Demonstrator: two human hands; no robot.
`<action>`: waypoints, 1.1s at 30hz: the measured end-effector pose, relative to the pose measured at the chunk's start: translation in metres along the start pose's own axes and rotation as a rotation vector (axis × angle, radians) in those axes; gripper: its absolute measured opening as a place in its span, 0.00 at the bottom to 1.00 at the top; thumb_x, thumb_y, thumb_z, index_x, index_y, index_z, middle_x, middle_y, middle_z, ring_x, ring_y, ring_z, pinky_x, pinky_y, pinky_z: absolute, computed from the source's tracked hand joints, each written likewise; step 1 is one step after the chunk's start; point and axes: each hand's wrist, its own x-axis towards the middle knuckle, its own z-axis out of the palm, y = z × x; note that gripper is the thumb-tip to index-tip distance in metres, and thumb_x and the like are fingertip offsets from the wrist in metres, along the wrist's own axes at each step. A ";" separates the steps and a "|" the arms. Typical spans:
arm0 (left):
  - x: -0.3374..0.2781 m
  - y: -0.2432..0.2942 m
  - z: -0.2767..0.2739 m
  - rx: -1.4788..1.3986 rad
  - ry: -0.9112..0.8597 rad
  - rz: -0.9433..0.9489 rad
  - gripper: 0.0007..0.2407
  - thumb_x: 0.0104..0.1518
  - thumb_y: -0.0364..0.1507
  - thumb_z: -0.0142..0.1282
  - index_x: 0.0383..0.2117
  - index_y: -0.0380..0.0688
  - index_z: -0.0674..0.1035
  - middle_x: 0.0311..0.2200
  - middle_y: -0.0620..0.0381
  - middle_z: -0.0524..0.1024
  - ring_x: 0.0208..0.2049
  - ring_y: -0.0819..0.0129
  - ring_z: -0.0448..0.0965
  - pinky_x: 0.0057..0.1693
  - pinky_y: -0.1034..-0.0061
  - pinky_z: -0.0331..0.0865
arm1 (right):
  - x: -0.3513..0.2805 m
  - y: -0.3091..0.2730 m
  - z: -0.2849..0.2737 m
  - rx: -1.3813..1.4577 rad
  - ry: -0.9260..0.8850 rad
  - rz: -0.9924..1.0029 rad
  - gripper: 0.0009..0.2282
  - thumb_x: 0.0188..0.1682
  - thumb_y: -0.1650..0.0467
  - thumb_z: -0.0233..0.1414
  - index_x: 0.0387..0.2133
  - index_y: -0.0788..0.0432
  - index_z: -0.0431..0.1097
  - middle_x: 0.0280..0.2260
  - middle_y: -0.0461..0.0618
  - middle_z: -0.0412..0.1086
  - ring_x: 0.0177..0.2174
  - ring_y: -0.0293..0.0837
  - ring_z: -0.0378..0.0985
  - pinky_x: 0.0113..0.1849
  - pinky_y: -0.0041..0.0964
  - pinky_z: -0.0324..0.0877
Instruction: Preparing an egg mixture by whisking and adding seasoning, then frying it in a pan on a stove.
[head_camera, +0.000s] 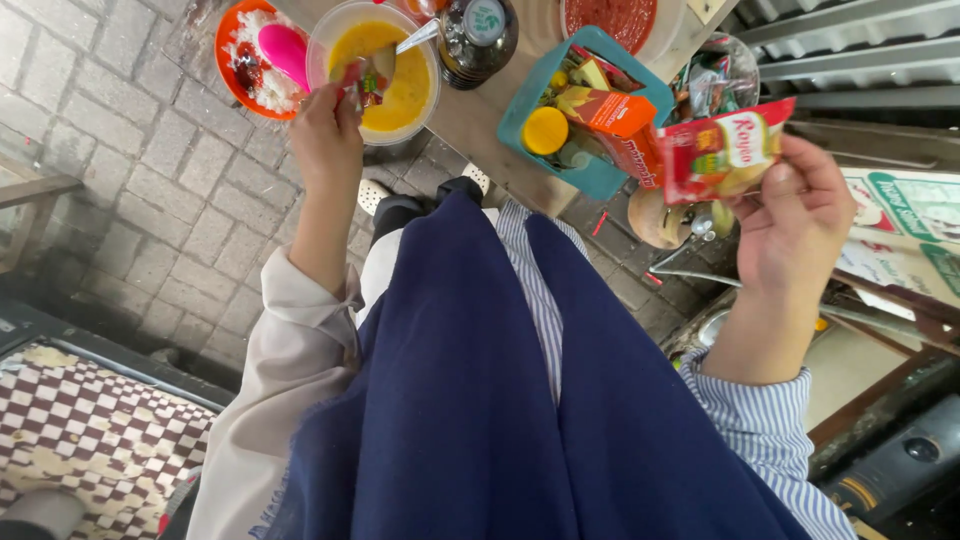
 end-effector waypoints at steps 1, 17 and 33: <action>-0.001 0.005 -0.001 -0.007 0.005 -0.002 0.09 0.65 0.25 0.49 0.39 0.37 0.83 0.25 0.55 0.79 0.23 0.67 0.76 0.26 0.74 0.65 | -0.001 -0.002 0.004 -0.006 -0.003 -0.005 0.09 0.60 0.70 0.54 0.51 0.56 0.70 0.49 0.51 0.75 0.48 0.47 0.82 0.44 0.41 0.84; -0.026 0.146 -0.072 -0.804 -0.190 -0.574 0.06 0.68 0.28 0.49 0.35 0.39 0.73 0.19 0.50 0.77 0.14 0.68 0.79 0.22 0.83 0.73 | 0.009 -0.011 0.023 0.115 0.122 0.030 0.05 0.49 0.77 0.51 0.36 0.59 0.72 0.33 0.47 0.72 0.32 0.37 0.74 0.37 0.28 0.70; -0.003 0.336 0.001 -0.913 -1.165 -0.377 0.20 0.62 0.35 0.55 0.59 0.44 0.73 0.21 0.38 0.79 0.17 0.58 0.84 0.23 0.74 0.83 | 0.059 0.049 -0.097 0.102 0.343 0.256 0.09 0.56 0.69 0.56 0.29 0.58 0.65 0.13 0.47 0.58 0.11 0.34 0.57 0.17 0.25 0.55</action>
